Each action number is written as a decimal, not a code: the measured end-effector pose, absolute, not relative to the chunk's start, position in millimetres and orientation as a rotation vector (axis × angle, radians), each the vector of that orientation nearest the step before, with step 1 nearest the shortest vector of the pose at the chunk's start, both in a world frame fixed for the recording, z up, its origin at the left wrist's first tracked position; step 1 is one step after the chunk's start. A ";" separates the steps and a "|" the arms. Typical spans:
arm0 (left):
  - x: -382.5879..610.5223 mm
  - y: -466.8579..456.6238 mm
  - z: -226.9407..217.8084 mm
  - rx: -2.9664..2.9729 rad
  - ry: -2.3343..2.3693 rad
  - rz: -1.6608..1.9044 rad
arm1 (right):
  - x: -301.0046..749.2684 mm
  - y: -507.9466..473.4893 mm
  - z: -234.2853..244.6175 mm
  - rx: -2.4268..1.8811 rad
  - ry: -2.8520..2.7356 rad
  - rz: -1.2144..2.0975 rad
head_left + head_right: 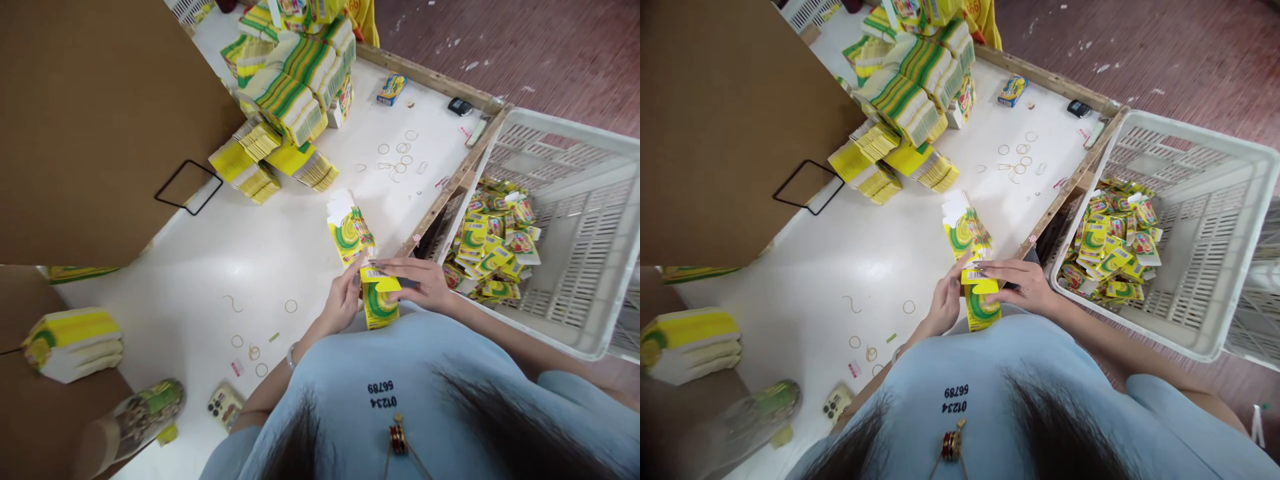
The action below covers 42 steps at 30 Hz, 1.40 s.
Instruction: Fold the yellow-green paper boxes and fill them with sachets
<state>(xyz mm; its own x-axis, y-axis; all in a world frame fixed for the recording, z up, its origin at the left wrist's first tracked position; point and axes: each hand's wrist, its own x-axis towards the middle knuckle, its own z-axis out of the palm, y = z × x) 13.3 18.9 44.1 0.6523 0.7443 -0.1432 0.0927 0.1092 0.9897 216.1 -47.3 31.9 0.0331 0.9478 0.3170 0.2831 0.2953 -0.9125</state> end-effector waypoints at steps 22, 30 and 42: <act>16.8 35.2 63.6 1.475 0.806 0.441 | 206.4 -46.4 53.7 -1.092 -0.925 1.611; 7.2 33.7 66.2 1.517 0.715 0.338 | 226.0 -39.9 55.9 -0.916 -1.008 1.886; 48.4 214.2 10.0 2.079 1.187 0.720 | 348.2 -81.0 59.0 -2.499 -1.326 0.367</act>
<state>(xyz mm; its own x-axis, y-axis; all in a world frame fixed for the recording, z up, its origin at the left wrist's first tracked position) 48.4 214.2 10.0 0.4447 0.8835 0.1472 0.5385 -0.3950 0.7443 348.2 -81.0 59.0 0.5441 0.8343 -0.0886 0.7610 -0.5352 -0.3666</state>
